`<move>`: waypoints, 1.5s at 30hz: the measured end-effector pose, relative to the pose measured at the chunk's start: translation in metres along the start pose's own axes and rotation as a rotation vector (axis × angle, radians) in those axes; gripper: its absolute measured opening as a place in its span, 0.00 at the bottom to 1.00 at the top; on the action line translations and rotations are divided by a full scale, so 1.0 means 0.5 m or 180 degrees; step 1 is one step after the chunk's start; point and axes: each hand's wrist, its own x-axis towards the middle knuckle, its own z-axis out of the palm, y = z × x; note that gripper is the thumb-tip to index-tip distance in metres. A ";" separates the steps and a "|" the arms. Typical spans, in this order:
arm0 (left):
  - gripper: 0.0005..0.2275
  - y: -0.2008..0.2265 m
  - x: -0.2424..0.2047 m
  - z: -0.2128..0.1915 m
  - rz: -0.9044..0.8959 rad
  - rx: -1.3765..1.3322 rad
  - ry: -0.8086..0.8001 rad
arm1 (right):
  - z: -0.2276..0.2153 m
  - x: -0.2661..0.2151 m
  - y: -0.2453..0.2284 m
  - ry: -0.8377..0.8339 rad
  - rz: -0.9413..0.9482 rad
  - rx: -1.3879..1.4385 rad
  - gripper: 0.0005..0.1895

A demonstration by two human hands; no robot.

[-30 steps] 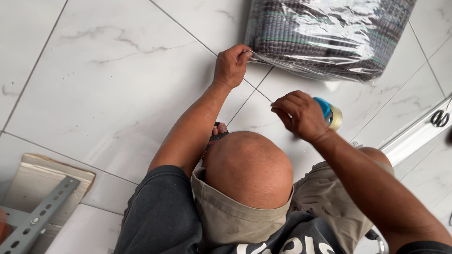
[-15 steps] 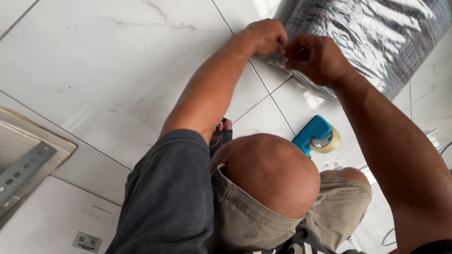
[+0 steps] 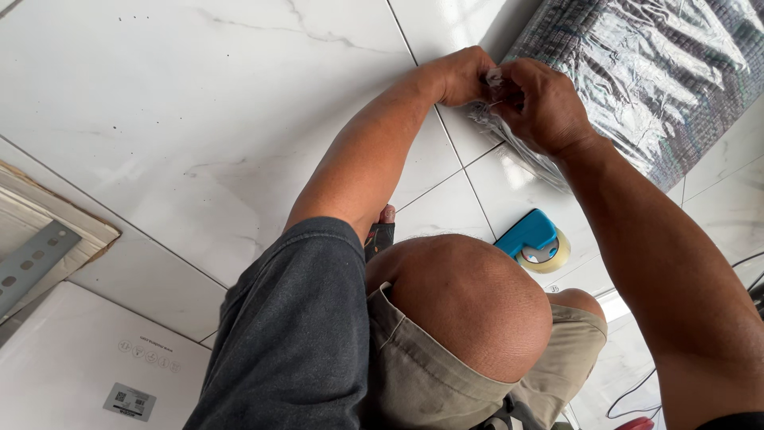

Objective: The person wraps a rolled rug in clear plastic and secures it with packing tape. They repeatedly apply tape strips to seal the plastic, smooth the surface, and adjust the roll to ensure it is tightly wrapped.

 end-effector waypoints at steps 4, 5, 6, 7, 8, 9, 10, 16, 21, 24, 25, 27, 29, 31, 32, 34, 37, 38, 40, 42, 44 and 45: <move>0.07 -0.012 -0.003 0.008 0.0248 -0.0397 -0.0033 | -0.002 -0.017 -0.007 -0.0198 0.0416 0.0854 0.18; 0.07 -0.013 -0.005 0.006 0.0294 -0.0482 -0.0054 | -0.001 -0.019 -0.010 -0.0323 0.0449 0.0844 0.20; 0.08 -0.013 -0.005 0.005 0.0270 -0.0375 -0.0054 | 0.000 -0.021 -0.012 -0.0449 0.0482 0.0833 0.22; 0.10 -0.013 -0.006 0.008 0.0241 -0.0271 -0.0065 | 0.003 -0.024 -0.013 -0.0396 0.0407 0.0744 0.22; 0.11 -0.012 -0.007 0.011 0.0212 -0.0168 -0.0077 | 0.006 -0.025 -0.014 -0.0342 0.0333 0.0655 0.22; 0.10 -0.009 -0.006 0.010 0.0075 -0.0088 -0.0074 | 0.008 -0.023 -0.013 -0.0275 0.0252 0.0561 0.23; 0.08 -0.008 -0.004 0.009 -0.0061 -0.0007 -0.0070 | 0.010 -0.020 -0.012 -0.0196 0.0178 0.0416 0.22; 0.07 -0.030 0.015 0.030 -0.0032 -0.0327 0.0047 | 0.032 -0.018 0.003 0.0016 -0.0257 -0.0274 0.26; 0.10 -0.057 0.007 0.058 0.0228 -0.0713 0.0242 | 0.052 -0.023 0.012 0.0274 -0.0521 -0.0881 0.23; 0.19 -0.071 -0.049 0.100 0.0693 -0.0612 0.0665 | 0.059 -0.021 0.017 0.0278 -0.0458 -0.0858 0.25; 0.26 -0.074 -0.070 0.114 0.0706 -0.0568 0.0911 | 0.057 -0.018 0.021 0.0234 -0.0377 -0.0788 0.24; 0.33 -0.068 -0.093 0.141 0.0585 -0.0401 0.1315 | 0.054 -0.012 0.026 0.0121 -0.0228 -0.0644 0.22; 0.29 -0.057 -0.100 0.165 0.0317 -0.0159 0.1626 | 0.054 -0.002 0.028 0.0112 -0.0059 -0.0531 0.24; 0.26 -0.048 -0.095 0.175 0.0271 -0.0020 0.1811 | 0.049 0.010 0.032 0.0134 0.0152 -0.0362 0.22; 0.25 -0.042 -0.089 0.177 0.0258 0.0053 0.1902 | 0.044 0.018 0.034 0.0161 0.0278 -0.0245 0.19; 0.25 -0.037 -0.082 0.178 0.0223 0.0174 0.1852 | 0.034 0.032 0.039 0.0241 0.0536 0.0011 0.12; 0.26 -0.046 -0.086 0.180 0.0433 0.0412 0.2085 | 0.022 0.057 0.043 0.0309 0.0853 0.0365 0.06; 0.27 -0.049 -0.087 0.182 0.0562 0.0499 0.2196 | 0.017 0.063 0.046 0.0307 0.0960 0.0424 0.06; 0.27 -0.050 -0.086 0.187 0.0680 0.0408 0.2176 | 0.006 0.068 0.057 0.0261 0.1186 0.0450 0.07; 0.27 -0.053 -0.085 0.186 0.0699 0.0305 0.2099 | 0.000 0.082 0.068 0.0148 0.1389 0.0394 0.09; 0.25 -0.052 -0.089 0.187 0.0645 0.0194 0.1927 | 0.004 0.085 0.079 0.0146 0.1542 0.0475 0.08; 0.26 -0.050 -0.088 0.185 0.0518 0.0133 0.1825 | 0.004 0.086 0.085 0.0162 0.1619 0.0506 0.08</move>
